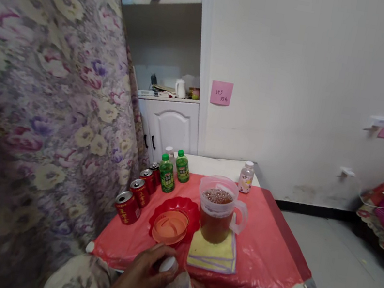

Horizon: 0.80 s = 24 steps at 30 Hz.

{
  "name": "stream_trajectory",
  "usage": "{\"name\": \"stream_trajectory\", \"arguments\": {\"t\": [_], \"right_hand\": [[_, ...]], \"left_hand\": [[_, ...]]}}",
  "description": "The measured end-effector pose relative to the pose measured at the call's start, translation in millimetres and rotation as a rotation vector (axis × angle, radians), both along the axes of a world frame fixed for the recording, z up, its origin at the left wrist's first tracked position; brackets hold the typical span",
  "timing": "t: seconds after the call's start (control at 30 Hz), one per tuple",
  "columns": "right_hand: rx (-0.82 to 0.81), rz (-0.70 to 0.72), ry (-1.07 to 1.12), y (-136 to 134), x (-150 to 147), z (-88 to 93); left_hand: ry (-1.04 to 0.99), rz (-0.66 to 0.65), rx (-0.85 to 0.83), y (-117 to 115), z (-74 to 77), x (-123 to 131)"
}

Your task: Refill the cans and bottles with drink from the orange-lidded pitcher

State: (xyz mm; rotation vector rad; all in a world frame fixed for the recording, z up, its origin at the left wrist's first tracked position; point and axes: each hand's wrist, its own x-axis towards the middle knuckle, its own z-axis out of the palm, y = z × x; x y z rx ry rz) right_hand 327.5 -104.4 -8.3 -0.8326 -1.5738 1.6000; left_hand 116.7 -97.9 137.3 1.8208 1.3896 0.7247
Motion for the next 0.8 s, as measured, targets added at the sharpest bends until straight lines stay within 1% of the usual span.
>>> {"name": "stream_trajectory", "arguments": {"t": [0.13,0.23,0.4,0.47,0.57,0.67,0.73,0.8], "right_hand": [[0.02,0.016,0.018,4.2,-0.8,-11.3],[0.02,0.011,0.006,5.1,-0.4,-13.5],[-0.042,-0.054,0.008,-2.8,-0.3,-0.1],[-0.057,-0.057,0.027,-5.0,-1.6,5.1],[-0.04,-0.054,0.013,-4.7,-4.4,11.1],[-0.039,-0.07,0.032,-3.9,-5.9,18.0],[-0.081,-0.075,0.044,-5.6,-4.8,23.6],[-0.113,-0.085,0.037,-9.1,-2.1,29.4]], "left_hand": [[-0.012,-0.009,-0.009,1.1,-1.3,-1.5],[-0.028,-0.015,-0.008,1.4,-2.6,-2.3],[-0.056,0.026,-0.034,2.3,1.8,-3.1],[-0.082,0.035,-0.056,3.2,3.2,-3.9],[-0.116,0.071,-0.085,5.3,7.0,-6.8],[-0.151,0.1,-0.037,8.8,20.0,-13.6],[-0.16,0.095,0.029,12.8,35.0,-21.3],[-0.142,0.122,0.11,19.0,52.9,-30.5]]}}
